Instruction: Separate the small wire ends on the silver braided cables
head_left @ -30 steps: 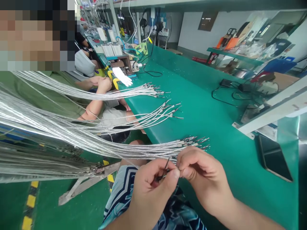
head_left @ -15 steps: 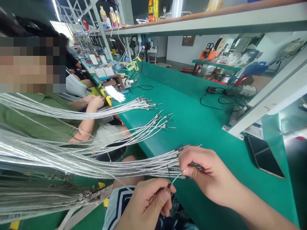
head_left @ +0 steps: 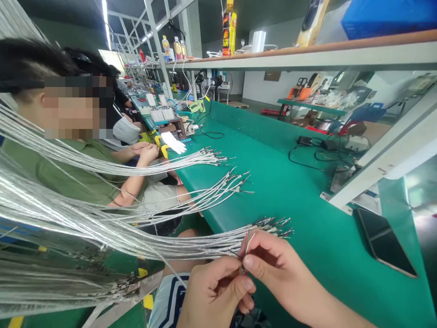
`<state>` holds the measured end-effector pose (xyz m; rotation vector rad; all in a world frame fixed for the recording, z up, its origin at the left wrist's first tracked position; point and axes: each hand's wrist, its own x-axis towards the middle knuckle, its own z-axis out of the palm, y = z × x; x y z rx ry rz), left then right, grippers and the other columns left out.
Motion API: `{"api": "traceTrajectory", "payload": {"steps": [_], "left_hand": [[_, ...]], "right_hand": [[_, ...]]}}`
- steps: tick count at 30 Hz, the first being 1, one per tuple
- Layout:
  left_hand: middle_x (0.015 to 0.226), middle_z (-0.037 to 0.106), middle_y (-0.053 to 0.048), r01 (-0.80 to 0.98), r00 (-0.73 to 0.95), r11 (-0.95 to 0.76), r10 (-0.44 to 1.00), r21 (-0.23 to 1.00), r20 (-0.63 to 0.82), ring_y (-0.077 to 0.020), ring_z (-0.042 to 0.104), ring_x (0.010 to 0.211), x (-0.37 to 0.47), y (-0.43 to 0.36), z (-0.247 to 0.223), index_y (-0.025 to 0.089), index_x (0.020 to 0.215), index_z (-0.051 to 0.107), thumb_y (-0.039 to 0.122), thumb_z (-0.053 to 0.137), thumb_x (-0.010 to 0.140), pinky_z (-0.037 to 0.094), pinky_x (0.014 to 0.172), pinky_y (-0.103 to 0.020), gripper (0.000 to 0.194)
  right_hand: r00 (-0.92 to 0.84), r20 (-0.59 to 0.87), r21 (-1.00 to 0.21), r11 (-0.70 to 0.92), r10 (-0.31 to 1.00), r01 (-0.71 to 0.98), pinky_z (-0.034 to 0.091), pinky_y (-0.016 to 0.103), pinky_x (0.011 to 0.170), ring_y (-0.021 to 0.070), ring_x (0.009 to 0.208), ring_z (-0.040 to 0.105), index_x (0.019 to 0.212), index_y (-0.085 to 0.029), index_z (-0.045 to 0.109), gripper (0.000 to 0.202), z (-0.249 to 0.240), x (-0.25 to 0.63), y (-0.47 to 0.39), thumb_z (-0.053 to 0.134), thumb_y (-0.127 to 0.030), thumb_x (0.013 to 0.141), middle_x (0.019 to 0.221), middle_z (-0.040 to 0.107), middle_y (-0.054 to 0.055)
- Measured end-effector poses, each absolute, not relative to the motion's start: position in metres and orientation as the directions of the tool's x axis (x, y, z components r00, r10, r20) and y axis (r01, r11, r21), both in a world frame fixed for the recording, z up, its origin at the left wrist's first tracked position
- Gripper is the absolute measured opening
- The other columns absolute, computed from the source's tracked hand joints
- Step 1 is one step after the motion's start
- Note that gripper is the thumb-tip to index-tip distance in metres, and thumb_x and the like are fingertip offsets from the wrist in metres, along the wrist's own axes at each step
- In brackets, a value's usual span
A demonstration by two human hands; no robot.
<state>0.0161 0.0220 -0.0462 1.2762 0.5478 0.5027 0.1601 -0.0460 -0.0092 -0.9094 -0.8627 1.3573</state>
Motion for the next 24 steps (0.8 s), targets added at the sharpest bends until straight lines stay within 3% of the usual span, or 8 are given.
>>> {"api": "traceTrajectory", "payload": {"steps": [5,10,15,19,21,24], "left_hand": [[0.064,0.066,-0.002,-0.036,0.753,0.173,0.652,0.984,-0.087,-0.013,0.064,0.055,0.014,0.019,-0.041,0.013,0.083,0.074,0.041,0.07,0.092,0.052,0.054,-0.021,0.03],[0.068,0.068,-0.003,-0.015,0.766,0.08,0.642,0.997,-0.04,-0.0075,0.054,0.044,0.012,0.017,-0.039,0.014,0.089,0.072,0.045,0.064,0.094,0.04,0.044,-0.016,0.032],[0.054,0.057,0.002,0.011,0.762,-0.086,0.646,0.996,0.048,-0.0092,0.053,0.043,0.013,0.016,-0.045,0.015,0.082,0.07,0.041,0.058,0.098,0.039,0.045,-0.017,0.032],[0.054,0.06,0.002,0.067,0.703,-0.298,0.691,0.952,0.166,-0.0119,0.058,0.049,0.011,0.014,-0.046,0.019,0.086,0.072,0.03,0.056,0.099,0.042,0.052,-0.019,0.024],[0.06,0.065,0.001,0.072,0.691,-0.427,0.673,0.901,0.264,-0.0132,0.061,0.055,0.01,0.012,-0.047,0.021,0.087,0.071,0.023,0.057,0.098,0.044,0.058,-0.02,0.018],[0.07,0.069,-0.001,0.004,0.681,-0.548,0.614,0.836,0.399,-0.0152,0.065,0.062,0.008,0.006,-0.051,0.022,0.086,0.066,0.018,0.055,0.096,0.044,0.061,-0.021,0.016]], "right_hand": [[0.152,-0.015,-0.91,0.05,0.988,-0.413,0.046,0.025,0.049,0.0123,0.054,0.058,0.079,-0.019,0.056,0.028,-0.015,0.159,-0.045,0.073,-0.036,0.094,0.074,0.055,-0.003],[0.325,0.074,-0.979,0.132,0.943,-0.158,0.04,0.022,0.058,0.0099,0.063,0.051,0.078,-0.017,0.062,0.027,-0.006,0.169,-0.05,0.074,-0.035,0.093,0.075,0.056,-0.002],[0.246,0.065,-0.989,0.095,0.967,-0.113,0.044,0.025,0.059,0.0133,0.066,0.056,0.084,-0.02,0.058,0.026,-0.007,0.168,-0.053,0.071,-0.039,0.094,0.077,0.058,-0.001],[0.238,0.059,-0.992,0.085,0.969,-0.098,0.042,0.025,0.056,0.0143,0.063,0.052,0.079,-0.021,0.055,0.031,-0.011,0.164,-0.054,0.069,-0.044,0.095,0.07,0.055,-0.002],[0.255,0.033,-0.981,0.08,0.966,-0.176,0.039,0.024,0.055,0.0129,0.062,0.047,0.073,-0.02,0.053,0.037,-0.01,0.162,-0.056,0.071,-0.044,0.093,0.067,0.052,-0.002],[0.136,-0.154,-0.852,-0.062,0.979,-0.519,0.029,0.021,0.051,0.0083,0.052,0.035,0.072,-0.018,0.051,0.038,-0.005,0.159,-0.06,0.074,-0.041,0.092,0.058,0.043,-0.006]]}}
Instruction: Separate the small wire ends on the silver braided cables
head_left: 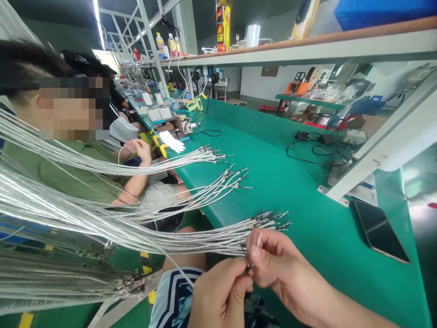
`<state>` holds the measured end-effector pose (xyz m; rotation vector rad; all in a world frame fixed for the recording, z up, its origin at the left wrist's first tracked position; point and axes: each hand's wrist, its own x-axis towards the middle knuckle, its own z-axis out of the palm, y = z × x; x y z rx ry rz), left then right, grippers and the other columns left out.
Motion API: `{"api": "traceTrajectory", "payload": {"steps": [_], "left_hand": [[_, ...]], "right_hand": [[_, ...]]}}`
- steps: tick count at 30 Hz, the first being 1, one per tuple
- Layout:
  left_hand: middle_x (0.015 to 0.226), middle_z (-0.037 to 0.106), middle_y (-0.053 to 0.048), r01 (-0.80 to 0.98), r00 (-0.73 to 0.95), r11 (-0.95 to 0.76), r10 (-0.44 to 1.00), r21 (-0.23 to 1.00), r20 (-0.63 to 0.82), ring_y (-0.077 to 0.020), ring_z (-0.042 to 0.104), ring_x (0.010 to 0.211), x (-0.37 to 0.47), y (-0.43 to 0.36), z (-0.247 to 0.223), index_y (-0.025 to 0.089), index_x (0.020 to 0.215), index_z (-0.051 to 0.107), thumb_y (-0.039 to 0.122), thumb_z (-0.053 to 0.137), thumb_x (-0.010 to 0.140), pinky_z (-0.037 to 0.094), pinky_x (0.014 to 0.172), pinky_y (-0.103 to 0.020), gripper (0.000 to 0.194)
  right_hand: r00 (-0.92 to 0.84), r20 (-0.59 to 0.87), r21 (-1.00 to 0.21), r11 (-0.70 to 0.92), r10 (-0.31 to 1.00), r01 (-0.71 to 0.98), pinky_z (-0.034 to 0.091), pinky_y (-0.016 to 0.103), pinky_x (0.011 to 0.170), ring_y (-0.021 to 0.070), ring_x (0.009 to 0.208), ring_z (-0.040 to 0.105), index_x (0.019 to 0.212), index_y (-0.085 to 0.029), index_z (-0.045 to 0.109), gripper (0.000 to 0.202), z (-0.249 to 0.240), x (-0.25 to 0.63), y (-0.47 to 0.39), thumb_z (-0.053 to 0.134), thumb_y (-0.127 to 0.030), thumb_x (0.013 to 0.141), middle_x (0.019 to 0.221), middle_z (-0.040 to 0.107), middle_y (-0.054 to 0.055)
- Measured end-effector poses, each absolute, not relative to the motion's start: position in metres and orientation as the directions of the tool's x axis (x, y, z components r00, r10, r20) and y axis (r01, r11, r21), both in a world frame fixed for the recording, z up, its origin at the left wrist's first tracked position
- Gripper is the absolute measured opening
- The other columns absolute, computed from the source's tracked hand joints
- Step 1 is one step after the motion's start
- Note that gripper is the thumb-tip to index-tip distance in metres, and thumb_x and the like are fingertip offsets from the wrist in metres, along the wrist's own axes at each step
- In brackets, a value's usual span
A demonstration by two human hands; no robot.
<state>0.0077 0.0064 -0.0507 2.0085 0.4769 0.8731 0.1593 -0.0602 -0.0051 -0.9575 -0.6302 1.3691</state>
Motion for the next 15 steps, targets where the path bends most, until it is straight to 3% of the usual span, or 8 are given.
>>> {"api": "traceTrajectory", "payload": {"steps": [3,5,7,9,11,13,15], "left_hand": [[0.065,0.064,0.0,-0.037,0.682,-0.534,0.604,0.845,0.411,-0.015,0.062,0.055,0.0068,0.003,-0.0561,0.023,0.083,0.061,0.022,0.05,0.099,0.041,0.055,-0.021,0.019],[0.059,0.059,0.001,-0.049,0.683,-0.483,0.623,0.875,0.381,-0.0142,0.058,0.05,0.0066,0.0021,-0.0581,0.022,0.079,0.058,0.027,0.046,0.102,0.038,0.052,-0.022,0.026],[0.056,0.056,0.002,-0.044,0.686,-0.433,0.642,0.9,0.343,-0.0136,0.055,0.048,0.0061,0.0018,-0.0584,0.022,0.076,0.057,0.03,0.044,0.103,0.036,0.051,-0.022,0.031],[0.055,0.055,0.002,-0.022,0.685,-0.409,0.658,0.912,0.312,-0.0133,0.054,0.049,0.0053,0.0022,-0.0575,0.022,0.075,0.056,0.031,0.043,0.103,0.036,0.052,-0.022,0.032],[0.055,0.055,0.002,-0.01,0.681,-0.405,0.667,0.914,0.303,-0.0131,0.053,0.049,0.0044,0.0031,-0.0557,0.021,0.075,0.057,0.031,0.044,0.103,0.036,0.052,-0.022,0.033],[0.055,0.055,0.002,-0.009,0.677,-0.398,0.673,0.917,0.299,-0.0131,0.053,0.049,0.0038,0.0041,-0.0539,0.021,0.074,0.057,0.033,0.045,0.103,0.036,0.051,-0.022,0.034],[0.056,0.056,0.001,0.009,0.676,-0.376,0.686,0.927,0.271,-0.0133,0.053,0.049,0.0031,0.0046,-0.0526,0.021,0.072,0.058,0.035,0.046,0.103,0.037,0.051,-0.022,0.036]], "right_hand": [[-0.012,-0.261,-0.671,-0.191,0.965,-0.716,0.018,0.021,0.047,0.0053,0.046,0.022,0.072,-0.018,0.048,0.038,-0.0026,0.1567,-0.0625,0.076,-0.038,0.09,0.053,0.035,-0.009],[0.118,-0.222,-0.755,-0.094,0.968,-0.649,0.018,0.022,0.047,0.0058,0.047,0.024,0.071,-0.019,0.048,0.04,-0.0033,0.155,-0.062,0.076,-0.039,0.09,0.055,0.037,-0.008],[0.358,-0.089,-0.896,0.082,0.929,-0.436,0.025,0.022,0.049,0.0082,0.054,0.034,0.07,-0.018,0.051,0.039,-0.0047,0.1537,-0.0607,0.077,-0.039,0.091,0.061,0.044,-0.005],[0.453,-0.004,-0.933,0.159,0.892,-0.322,0.028,0.022,0.051,0.0089,0.057,0.036,0.069,-0.018,0.052,0.039,-0.0054,0.1522,-0.0596,0.077,-0.037,0.091,0.065,0.046,-0.003],[0.316,-0.137,-0.855,0.049,0.939,-0.516,0.023,0.021,0.048,0.0072,0.052,0.029,0.07,-0.018,0.05,0.038,-0.0049,0.1505,-0.0586,0.074,-0.035,0.094,0.061,0.042,-0.005],[0.105,-0.274,-0.682,-0.116,0.956,-0.722,0.016,0.02,0.045,0.0059,0.049,0.019,0.073,-0.018,0.049,0.035,-0.0038,0.1498,-0.0571,0.072,-0.032,0.095,0.057,0.036,-0.008],[0.087,-0.293,-0.651,-0.132,0.952,-0.748,0.016,0.02,0.045,0.0057,0.049,0.02,0.073,-0.018,0.049,0.034,-0.0018,0.1533,-0.0553,0.071,-0.03,0.096,0.056,0.035,-0.008]]}}
